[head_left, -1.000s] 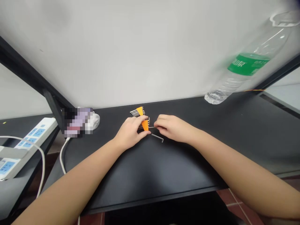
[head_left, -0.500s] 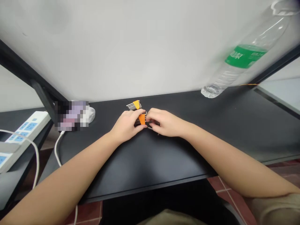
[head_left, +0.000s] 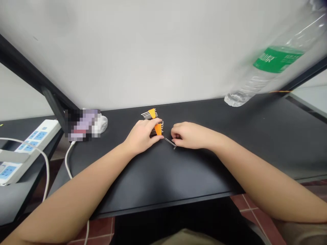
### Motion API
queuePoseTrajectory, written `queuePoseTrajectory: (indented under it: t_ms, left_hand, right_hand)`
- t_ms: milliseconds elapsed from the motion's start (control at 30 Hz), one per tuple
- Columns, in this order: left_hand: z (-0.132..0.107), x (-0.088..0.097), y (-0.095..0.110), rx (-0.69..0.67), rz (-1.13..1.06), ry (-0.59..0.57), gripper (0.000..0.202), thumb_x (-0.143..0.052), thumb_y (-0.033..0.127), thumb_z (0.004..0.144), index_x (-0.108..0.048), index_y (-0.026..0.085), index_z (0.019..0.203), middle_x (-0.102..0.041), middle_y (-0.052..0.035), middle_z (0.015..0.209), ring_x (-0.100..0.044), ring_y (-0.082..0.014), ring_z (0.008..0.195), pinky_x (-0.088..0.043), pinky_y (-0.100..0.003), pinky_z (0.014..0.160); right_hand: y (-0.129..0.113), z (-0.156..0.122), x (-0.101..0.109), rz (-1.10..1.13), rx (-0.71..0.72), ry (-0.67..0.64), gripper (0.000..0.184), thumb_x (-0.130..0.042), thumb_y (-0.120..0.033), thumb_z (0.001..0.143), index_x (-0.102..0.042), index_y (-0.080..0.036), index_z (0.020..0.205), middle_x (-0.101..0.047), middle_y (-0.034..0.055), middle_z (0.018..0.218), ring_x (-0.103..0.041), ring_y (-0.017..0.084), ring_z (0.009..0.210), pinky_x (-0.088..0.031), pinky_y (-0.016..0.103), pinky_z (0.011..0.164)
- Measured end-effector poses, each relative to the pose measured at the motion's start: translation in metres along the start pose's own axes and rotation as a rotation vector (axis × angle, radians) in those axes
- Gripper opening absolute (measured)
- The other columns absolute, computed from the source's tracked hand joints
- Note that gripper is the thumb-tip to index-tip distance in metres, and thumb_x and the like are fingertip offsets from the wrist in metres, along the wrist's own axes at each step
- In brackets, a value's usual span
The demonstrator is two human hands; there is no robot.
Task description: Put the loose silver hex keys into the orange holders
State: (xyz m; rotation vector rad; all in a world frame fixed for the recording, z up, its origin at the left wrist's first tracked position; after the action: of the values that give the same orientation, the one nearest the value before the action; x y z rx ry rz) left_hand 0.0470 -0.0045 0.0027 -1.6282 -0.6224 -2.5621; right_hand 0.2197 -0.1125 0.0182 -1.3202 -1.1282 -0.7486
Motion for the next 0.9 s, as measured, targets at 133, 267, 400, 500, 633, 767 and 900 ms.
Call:
queuePoseTrajectory:
  t_ms: [133,267,400,500,633,767,900]
  left_hand:
    - [0.0002,0.0005,0.0008,0.003,-0.005,-0.007,0.058,-0.075,0.043,0.090,-0.053,0.023,0.139,-0.068,-0.0092,0.133,-0.066,-0.0282,0.117,-0.049,-0.045,0.105]
    - [0.0003,0.0009,0.0011,0.009,-0.003,-0.007,0.058,-0.075,0.044,0.090,-0.053,0.023,0.139,-0.068,-0.0092,0.133,-0.066,-0.0283,0.117,-0.049,-0.045,0.105]
    - [-0.0002,0.0012,0.0006,0.003,-0.001,0.007,0.058,-0.074,0.045,0.090,-0.053,0.023,0.140,-0.068,-0.0089,0.133,-0.066,-0.0277,0.117,-0.049,-0.044,0.105]
    - [-0.0005,0.0014,0.0002,-0.013,-0.002,0.023,0.059,-0.075,0.045,0.090,-0.052,0.023,0.140,-0.069,-0.0080,0.131,-0.067,-0.0262,0.115,-0.050,-0.042,0.105]
    - [-0.0005,0.0017,0.0001,-0.023,-0.004,0.038,0.059,-0.075,0.045,0.090,-0.052,0.022,0.140,-0.070,-0.0077,0.131,-0.067,-0.0258,0.115,-0.049,-0.042,0.106]
    - [-0.0007,0.0016,0.0004,-0.011,-0.008,0.037,0.059,-0.074,0.046,0.090,-0.053,0.022,0.140,-0.070,-0.0086,0.131,-0.067,-0.0260,0.115,-0.050,-0.043,0.106]
    - [-0.0007,0.0015,0.0001,0.003,-0.006,0.031,0.059,-0.074,0.046,0.091,-0.052,0.023,0.141,-0.069,-0.0089,0.131,-0.067,-0.0267,0.115,-0.050,-0.043,0.105]
  right_hand:
    - [-0.0011,-0.0002,0.0009,-0.006,0.010,0.012,0.009,-0.064,-0.025,0.089,-0.067,-0.019,0.082,-0.067,0.0046,0.088,-0.057,0.017,0.072,-0.037,0.028,0.062]
    - [-0.0029,-0.0003,0.0012,-0.101,-0.027,0.013,0.009,-0.061,-0.016,0.087,-0.065,-0.019,0.079,-0.066,0.0064,0.087,-0.059,0.018,0.073,-0.036,0.029,0.062]
    - [-0.0020,0.0001,0.0019,-0.166,-0.058,0.049,0.006,-0.063,-0.015,0.083,-0.062,-0.018,0.078,-0.066,0.0072,0.087,-0.058,0.018,0.073,-0.035,0.030,0.061]
    - [-0.0033,0.0018,0.0038,-0.063,-0.010,0.127,0.006,-0.060,-0.014,0.085,-0.061,-0.019,0.082,-0.064,0.0040,0.083,-0.057,0.017,0.072,-0.036,0.028,0.064]
    - [-0.0075,0.0033,0.0065,0.046,0.095,0.238,0.007,-0.056,-0.016,0.091,-0.061,-0.018,0.086,-0.063,0.0027,0.084,-0.054,0.015,0.072,-0.038,0.027,0.066]
    - [-0.0078,0.0041,0.0051,0.026,0.134,0.282,0.010,-0.056,-0.018,0.094,-0.064,-0.017,0.089,-0.063,0.0048,0.088,-0.054,0.015,0.073,-0.039,0.027,0.069]
    - [-0.0074,0.0043,0.0027,-0.004,0.156,0.276,0.014,-0.054,-0.021,0.098,-0.067,-0.016,0.094,-0.063,0.0058,0.091,-0.054,0.015,0.073,-0.039,0.027,0.070]
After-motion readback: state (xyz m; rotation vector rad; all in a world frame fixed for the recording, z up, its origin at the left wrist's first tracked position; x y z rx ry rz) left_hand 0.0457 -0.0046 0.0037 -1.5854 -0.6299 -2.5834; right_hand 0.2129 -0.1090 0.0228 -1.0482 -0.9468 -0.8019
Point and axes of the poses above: each hand's wrist, its own z-axis towards the middle knuckle, its own x-axis out of the back of the hand, y = z × x, the point moved 4 cm from there along z, towards the middle knuckle
